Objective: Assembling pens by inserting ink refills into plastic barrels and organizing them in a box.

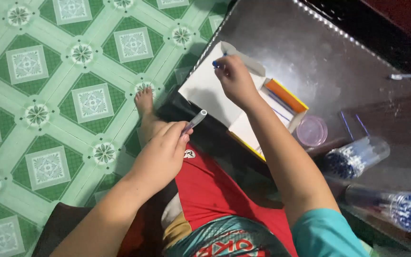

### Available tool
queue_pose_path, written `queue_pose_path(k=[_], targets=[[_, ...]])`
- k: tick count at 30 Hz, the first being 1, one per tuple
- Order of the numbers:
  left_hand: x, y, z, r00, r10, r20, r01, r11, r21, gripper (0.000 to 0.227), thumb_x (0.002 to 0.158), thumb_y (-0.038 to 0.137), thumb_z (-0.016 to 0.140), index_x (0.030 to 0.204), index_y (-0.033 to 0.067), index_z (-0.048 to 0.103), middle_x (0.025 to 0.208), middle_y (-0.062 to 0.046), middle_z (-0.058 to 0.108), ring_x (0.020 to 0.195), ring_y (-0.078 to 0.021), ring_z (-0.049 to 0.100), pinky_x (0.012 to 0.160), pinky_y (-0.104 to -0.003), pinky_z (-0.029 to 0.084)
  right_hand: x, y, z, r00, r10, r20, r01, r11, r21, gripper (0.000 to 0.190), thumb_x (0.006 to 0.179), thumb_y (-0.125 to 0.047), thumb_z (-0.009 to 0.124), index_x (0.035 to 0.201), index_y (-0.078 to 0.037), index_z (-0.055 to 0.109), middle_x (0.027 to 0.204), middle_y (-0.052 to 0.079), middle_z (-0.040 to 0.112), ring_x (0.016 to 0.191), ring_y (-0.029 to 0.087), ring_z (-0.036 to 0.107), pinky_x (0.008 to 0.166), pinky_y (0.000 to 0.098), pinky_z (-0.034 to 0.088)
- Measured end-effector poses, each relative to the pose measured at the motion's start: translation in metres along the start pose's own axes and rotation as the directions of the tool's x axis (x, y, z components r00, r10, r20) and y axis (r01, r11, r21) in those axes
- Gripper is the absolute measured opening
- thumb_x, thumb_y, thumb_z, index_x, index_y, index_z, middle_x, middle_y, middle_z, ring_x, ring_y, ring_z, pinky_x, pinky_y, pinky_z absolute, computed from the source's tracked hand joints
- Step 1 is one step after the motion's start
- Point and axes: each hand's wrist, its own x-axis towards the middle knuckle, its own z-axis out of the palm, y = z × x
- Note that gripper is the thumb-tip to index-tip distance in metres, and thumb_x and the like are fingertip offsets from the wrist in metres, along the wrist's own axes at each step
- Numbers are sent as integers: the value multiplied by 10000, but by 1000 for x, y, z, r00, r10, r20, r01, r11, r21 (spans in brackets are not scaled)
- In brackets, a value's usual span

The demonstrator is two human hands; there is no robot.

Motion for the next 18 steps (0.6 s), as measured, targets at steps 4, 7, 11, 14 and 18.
queue_pose_path(k=[4, 7, 11, 14, 18], targets=[[-2, 9, -2, 1000, 11, 17, -11, 1000, 18, 393, 1077, 200, 436, 1383, -4, 572, 1207, -191, 677, 1148, -366, 682, 939, -450, 562, -73, -77, -49, 999, -1, -40, 32, 605, 795, 203, 1020, -25, 645, 1215, 29, 630, 1040, 137, 630, 868, 183, 623, 754, 310, 597], [-8, 10, -1, 986, 165, 37, -167, 986, 30, 361, 1066, 127, 415, 1357, -14, 575, 1180, -199, 674, 1130, -392, 672, 941, -466, 558, -125, -116, -91, 985, -174, -23, 159, 831, 533, 146, 974, -43, 676, 1100, 3, 735, 897, 115, 667, 795, 220, 671, 733, 356, 580], [-17, 20, 4, 948, 276, 161, -282, 959, 16, 372, 1025, 39, 393, 1332, -26, 592, 1161, -200, 677, 1111, -398, 678, 960, -474, 554, -169, -141, -113, 973, -214, -83, 230, 920, 317, 187, 926, -39, 709, 1093, -5, 784, 856, 98, 621, 747, 199, 601, 731, 330, 551], [-18, 22, 8, 925, 320, 204, -331, 944, 19, 376, 1032, 28, 380, 1334, -27, 596, 1146, -205, 680, 1102, -403, 681, 957, -477, 552, -179, -154, -119, 962, -259, -88, 272, 943, 192, 208, 912, -24, 711, 1105, -22, 788, 851, 93, 605, 732, 222, 602, 721, 341, 556], [-23, 23, 11, 922, 302, 242, -323, 945, 52, 377, 1043, 58, 389, 1359, 33, 594, 1125, -164, 679, 1095, -348, 686, 959, -444, 548, -189, -164, -122, 946, -312, -85, 320, 940, 119, 200, 911, 7, 681, 1091, 0, 769, 830, 96, 590, 706, 253, 613, 685, 377, 549]])
